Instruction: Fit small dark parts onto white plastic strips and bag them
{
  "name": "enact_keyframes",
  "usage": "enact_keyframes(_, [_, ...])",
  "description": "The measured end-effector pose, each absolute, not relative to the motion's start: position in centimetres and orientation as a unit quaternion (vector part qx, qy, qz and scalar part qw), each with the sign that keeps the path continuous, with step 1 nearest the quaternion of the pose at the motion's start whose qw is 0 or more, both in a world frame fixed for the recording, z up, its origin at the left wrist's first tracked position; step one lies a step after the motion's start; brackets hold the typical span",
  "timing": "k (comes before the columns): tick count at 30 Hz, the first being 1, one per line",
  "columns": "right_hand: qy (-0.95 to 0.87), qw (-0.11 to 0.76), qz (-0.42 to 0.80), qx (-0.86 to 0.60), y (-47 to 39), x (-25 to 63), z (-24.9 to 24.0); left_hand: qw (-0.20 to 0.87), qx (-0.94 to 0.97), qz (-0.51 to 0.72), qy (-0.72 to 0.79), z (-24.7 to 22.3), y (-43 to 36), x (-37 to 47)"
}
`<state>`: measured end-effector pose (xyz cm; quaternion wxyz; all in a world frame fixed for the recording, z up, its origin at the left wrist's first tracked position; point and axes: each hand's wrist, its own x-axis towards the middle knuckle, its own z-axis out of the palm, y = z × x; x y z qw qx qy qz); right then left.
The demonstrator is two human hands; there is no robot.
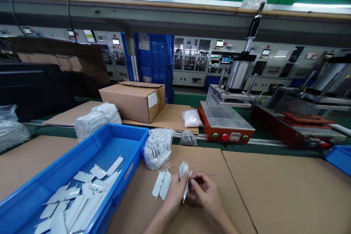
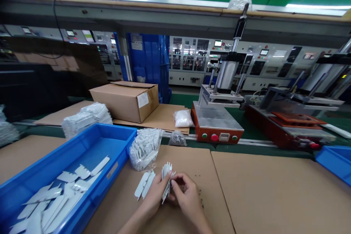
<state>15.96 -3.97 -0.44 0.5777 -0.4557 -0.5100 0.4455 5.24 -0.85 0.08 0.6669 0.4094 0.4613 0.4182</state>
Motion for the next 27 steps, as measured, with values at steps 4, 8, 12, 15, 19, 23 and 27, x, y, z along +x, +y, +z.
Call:
enact_keyframes(4, [-0.498,0.584,0.45,-0.456,-3.8,16.2,0.0,0.687,0.389,0.424,0.444,0.5,-0.9,5.4])
enact_keyframes(8, [-0.486,0.594,0.426,-0.48,-3.6,16.6,0.0,0.65,0.381,0.452,0.477,0.1,-0.3,4.8])
enact_keyframes(12, [-0.515,0.57,0.411,-0.49,-3.7,16.4,-0.3,0.514,0.454,0.51,0.519,-0.1,0.0,3.9])
enact_keyframes(15, [-0.543,0.536,0.441,-0.473,-4.0,16.0,-0.2,0.433,0.503,0.52,0.538,0.2,-0.3,3.7])
enact_keyframes(19, [-0.533,0.529,0.469,-0.465,-4.0,15.7,-0.1,0.38,0.547,0.509,0.546,0.5,-0.9,4.0])
enact_keyframes(23, [-0.51,0.542,0.473,-0.472,-3.7,15.8,-0.6,0.356,0.569,0.511,0.537,0.9,-1.4,4.2])
enact_keyframes(27, [-0.501,0.543,0.48,-0.473,-3.5,16.0,-0.8,0.367,0.564,0.516,0.529,1.3,-1.7,4.3])
